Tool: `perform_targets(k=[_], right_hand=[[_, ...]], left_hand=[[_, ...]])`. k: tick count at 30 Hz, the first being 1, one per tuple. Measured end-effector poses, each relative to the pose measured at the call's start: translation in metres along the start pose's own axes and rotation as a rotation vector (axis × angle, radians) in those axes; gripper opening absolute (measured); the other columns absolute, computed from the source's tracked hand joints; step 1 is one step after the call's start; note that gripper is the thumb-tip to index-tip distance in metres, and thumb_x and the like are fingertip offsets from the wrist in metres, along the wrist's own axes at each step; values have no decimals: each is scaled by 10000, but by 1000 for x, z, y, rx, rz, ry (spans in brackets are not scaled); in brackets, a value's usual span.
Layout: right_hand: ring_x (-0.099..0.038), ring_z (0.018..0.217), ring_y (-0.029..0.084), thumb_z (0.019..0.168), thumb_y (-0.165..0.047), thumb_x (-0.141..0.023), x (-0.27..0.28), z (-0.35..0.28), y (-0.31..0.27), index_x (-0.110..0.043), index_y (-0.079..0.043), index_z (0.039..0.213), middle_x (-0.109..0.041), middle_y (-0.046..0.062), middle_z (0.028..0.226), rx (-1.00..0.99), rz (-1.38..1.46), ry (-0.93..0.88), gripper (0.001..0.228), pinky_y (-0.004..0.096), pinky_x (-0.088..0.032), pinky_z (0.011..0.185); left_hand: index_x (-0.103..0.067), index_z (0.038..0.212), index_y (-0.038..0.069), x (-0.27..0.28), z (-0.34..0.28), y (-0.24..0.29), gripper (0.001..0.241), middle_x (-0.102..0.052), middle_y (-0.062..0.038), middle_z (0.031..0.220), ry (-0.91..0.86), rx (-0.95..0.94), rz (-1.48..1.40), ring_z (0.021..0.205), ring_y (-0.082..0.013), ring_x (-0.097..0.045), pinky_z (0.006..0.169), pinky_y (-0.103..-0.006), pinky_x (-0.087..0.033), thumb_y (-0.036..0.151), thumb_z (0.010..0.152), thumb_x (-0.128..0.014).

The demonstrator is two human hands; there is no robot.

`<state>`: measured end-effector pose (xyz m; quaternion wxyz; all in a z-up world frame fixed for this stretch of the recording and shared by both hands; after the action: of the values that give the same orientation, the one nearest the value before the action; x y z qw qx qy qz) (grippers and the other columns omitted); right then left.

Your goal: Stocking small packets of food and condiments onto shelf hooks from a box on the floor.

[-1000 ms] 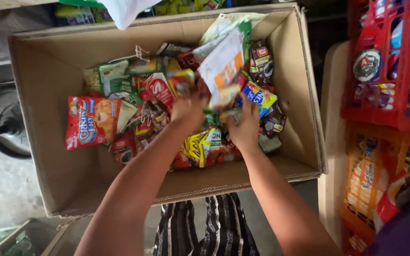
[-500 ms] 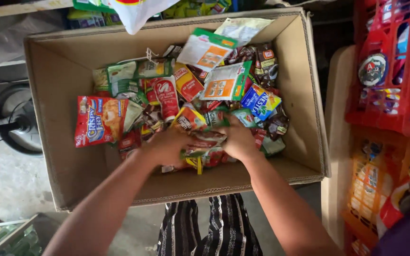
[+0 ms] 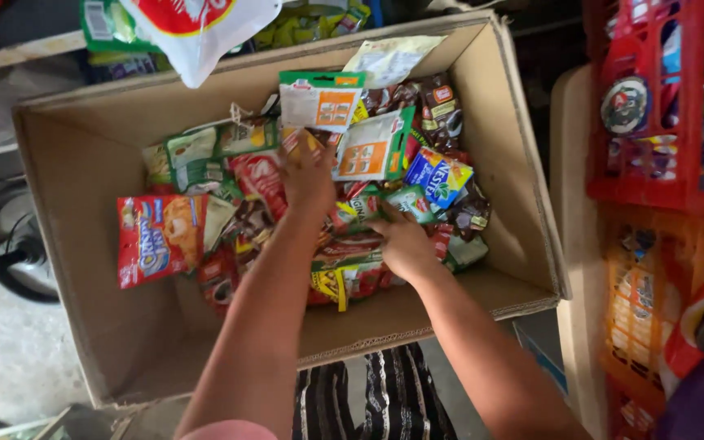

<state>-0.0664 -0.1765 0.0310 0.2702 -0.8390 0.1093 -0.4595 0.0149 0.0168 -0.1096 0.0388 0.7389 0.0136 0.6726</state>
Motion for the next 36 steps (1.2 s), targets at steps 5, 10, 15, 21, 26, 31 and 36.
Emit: perform_targets(k=[5, 10, 15, 21, 26, 31, 36], right_hand=[[-598, 1160, 428, 752, 115, -554, 3, 1, 9, -732, -179, 1231, -605, 140, 1424, 59, 131, 130, 590, 467, -493, 1017], [-662, 1139, 371, 736, 125, -536, 10, 6, 11, -740, -164, 1211, -700, 162, 1256, 150, 281, 214, 593, 420, -528, 993], [-712, 1113, 284, 862, 135, -463, 5, 7, 6, -738, -72, 1197, -748, 149, 1178, 162, 643, 321, 481, 341, -534, 976], [-690, 1071, 198, 1018, -137, -489, -12, 2, -25, -699, 25, 1236, -774, 106, 1117, -57, 996, 137, 343, 317, -510, 961], [-685, 1100, 234, 1059, -375, -518, 35, -18, -80, -639, 13, 1319, -735, 140, 1195, -208, 1450, -28, 482, 357, -516, 967], [-702, 1103, 332, 1024, -311, -582, 83, -42, -130, -571, 26, 1353, -706, 205, 1225, 23, 1826, -228, 472, 441, -567, 956], [-735, 1018, 333, 1005, -340, -566, 129, -75, -176, -584, 22, 1318, -732, 189, 1176, 85, 1720, -61, 479, 449, -600, 856]], left_hand=[[-573, 1277, 373, 69, -5, 8, 462, -214, -183, 1634, -177, 88, 0, 1277, -601, -455, 851, -593, -547, 274, 851, -720], [-516, 1364, 244, 106, -38, 3, 721, -244, -247, 1611, -420, 50, -240, 1108, -535, -631, 803, -565, -572, 189, 712, -818], [-549, 1408, 207, 165, -82, -13, 587, -641, -225, 1263, -121, 187, -584, 921, -453, -700, 766, -549, -557, 89, 845, -668], [-619, 1304, 133, 242, -137, 14, 523, -727, -135, 1126, 127, 46, -860, 910, -322, -746, 788, -430, -625, -63, 824, -547], [-644, 1315, 189, 309, -173, 54, 515, -681, -107, 1318, 382, -308, -579, 1243, -356, -648, 989, -457, -560, -15, 844, -599], [-598, 1427, 118, 356, -204, 63, 582, -582, -106, 1480, 404, -449, -397, 1410, -387, -499, 1114, -569, -454, 74, 847, -606], [-598, 1437, 91, 393, -232, 58, 611, -501, -91, 1561, 356, -589, -376, 1447, -401, -431, 1072, -555, -430, 147, 831, -657]])
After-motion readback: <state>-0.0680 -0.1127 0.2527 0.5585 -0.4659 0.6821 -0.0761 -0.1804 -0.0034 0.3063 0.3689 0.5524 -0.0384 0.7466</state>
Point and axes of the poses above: each hand's wrist, its own z-axis towards the middle knuckle, its own x-axis out of the back of the hand, y = z × x, the point moved 4 cm from there along z, towards the middle knuckle
